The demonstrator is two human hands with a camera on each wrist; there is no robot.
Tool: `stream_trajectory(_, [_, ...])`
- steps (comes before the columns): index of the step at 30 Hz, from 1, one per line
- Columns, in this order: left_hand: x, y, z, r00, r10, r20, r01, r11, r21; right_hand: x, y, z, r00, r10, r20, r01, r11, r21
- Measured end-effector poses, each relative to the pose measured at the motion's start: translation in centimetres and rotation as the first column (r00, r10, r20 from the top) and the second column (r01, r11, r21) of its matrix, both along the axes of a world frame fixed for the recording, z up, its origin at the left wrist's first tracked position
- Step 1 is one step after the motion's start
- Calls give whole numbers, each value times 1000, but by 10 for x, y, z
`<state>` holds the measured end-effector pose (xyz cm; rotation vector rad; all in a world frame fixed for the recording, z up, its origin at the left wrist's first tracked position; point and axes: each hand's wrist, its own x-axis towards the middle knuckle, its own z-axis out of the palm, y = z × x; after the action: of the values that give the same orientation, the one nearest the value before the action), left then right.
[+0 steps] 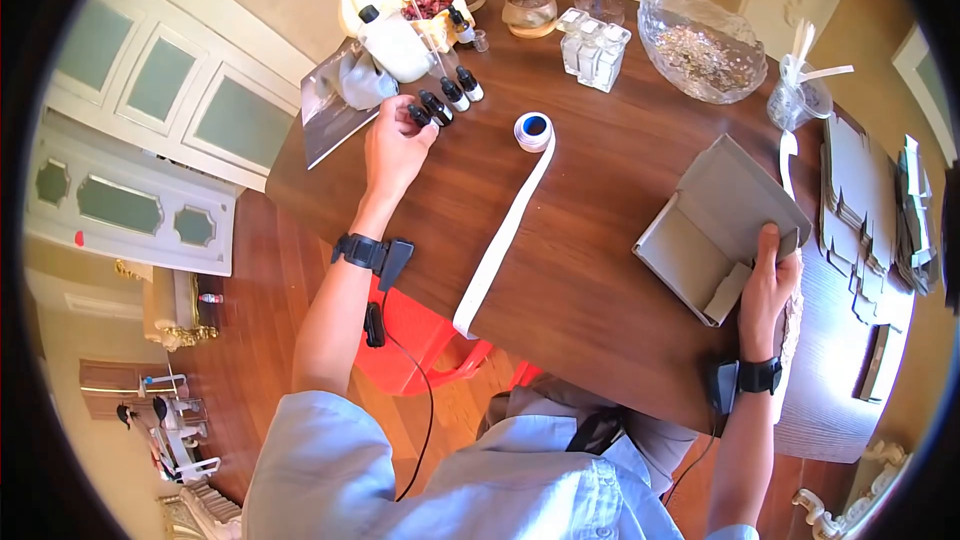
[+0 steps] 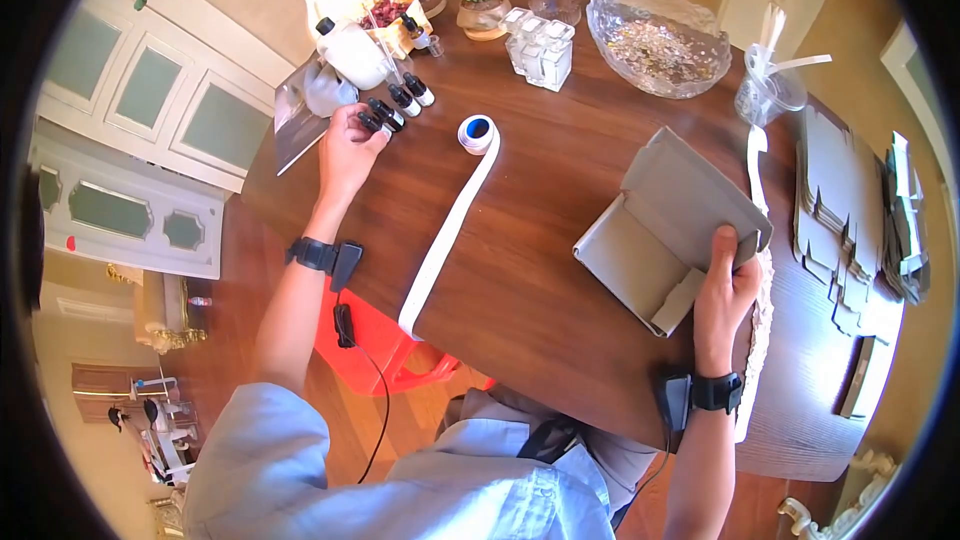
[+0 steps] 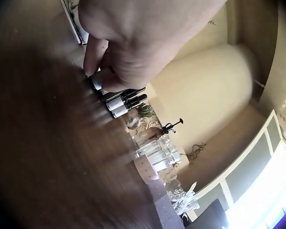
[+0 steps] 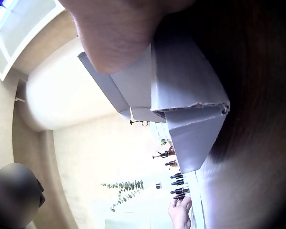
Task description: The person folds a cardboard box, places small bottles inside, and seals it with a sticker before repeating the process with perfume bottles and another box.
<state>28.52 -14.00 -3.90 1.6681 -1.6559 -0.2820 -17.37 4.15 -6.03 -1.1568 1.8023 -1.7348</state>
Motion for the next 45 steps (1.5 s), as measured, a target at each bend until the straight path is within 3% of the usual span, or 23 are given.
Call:
stream_trajectory(5, [5,21,5,992,-63,-108,59,998,-39,10,1,13,997,-4,82,-3,997,73])
stream_trajectory(6, [3,30,7,998,-51,-32,48,995,-86,4,3,-2,1000,2,-10,-1,996,86])
stream_trajectory(8, [-11,47,9,989,-93,-111,78,987,-140,0,1,-9,999,-18,26,17,998,54])
stream_trajectory(9, [-20,57,13,982,-100,-160,70,981,-183,1,1,-2,989,54,135,-56,998,10])
stream_trajectory(12, [-84,96,45,956,-265,-127,259,964,-61,2,1,5,982,98,161,-94,995,-35])
stream_trajectory(14, [-133,115,66,857,-427,-289,466,881,82,3,1,7,977,131,170,-124,991,-50])
stream_trajectory(19, [-216,113,45,576,-581,-575,785,589,191,4,3,2,964,211,165,-185,970,-156])
stream_trajectory(21, [-235,114,38,526,-517,-675,818,524,236,7,6,9,967,207,150,-178,966,-188])
stream_trajectory(25, [-248,112,28,536,-492,-686,797,563,219,1,10,19,958,237,162,-213,965,-150])
stream_trajectory(27, [-254,110,25,621,-408,-669,650,745,149,0,11,24,934,279,223,-250,957,-149])
stream_trajectory(31, [-266,112,27,614,-389,-687,544,839,11,-1,5,19,902,315,294,-289,949,-130])
stream_trajectory(35, [-264,117,26,592,-381,-710,614,784,93,-1,11,25,906,287,311,-268,958,-105])
stream_trajectory(36, [-263,120,30,492,-384,-781,664,746,52,-5,8,23,941,280,188,-261,958,-117])
stream_trajectory(37, [-261,123,33,388,-377,-841,705,709,8,-6,7,21,943,275,189,-256,959,-117])
stream_trajectory(39, [-254,123,35,378,-354,-855,734,678,44,-6,5,19,910,340,236,-316,939,-137])
stream_trajectory(45, [-237,122,36,193,-178,-965,827,559,62,-3,8,20,852,379,362,-348,925,-151])
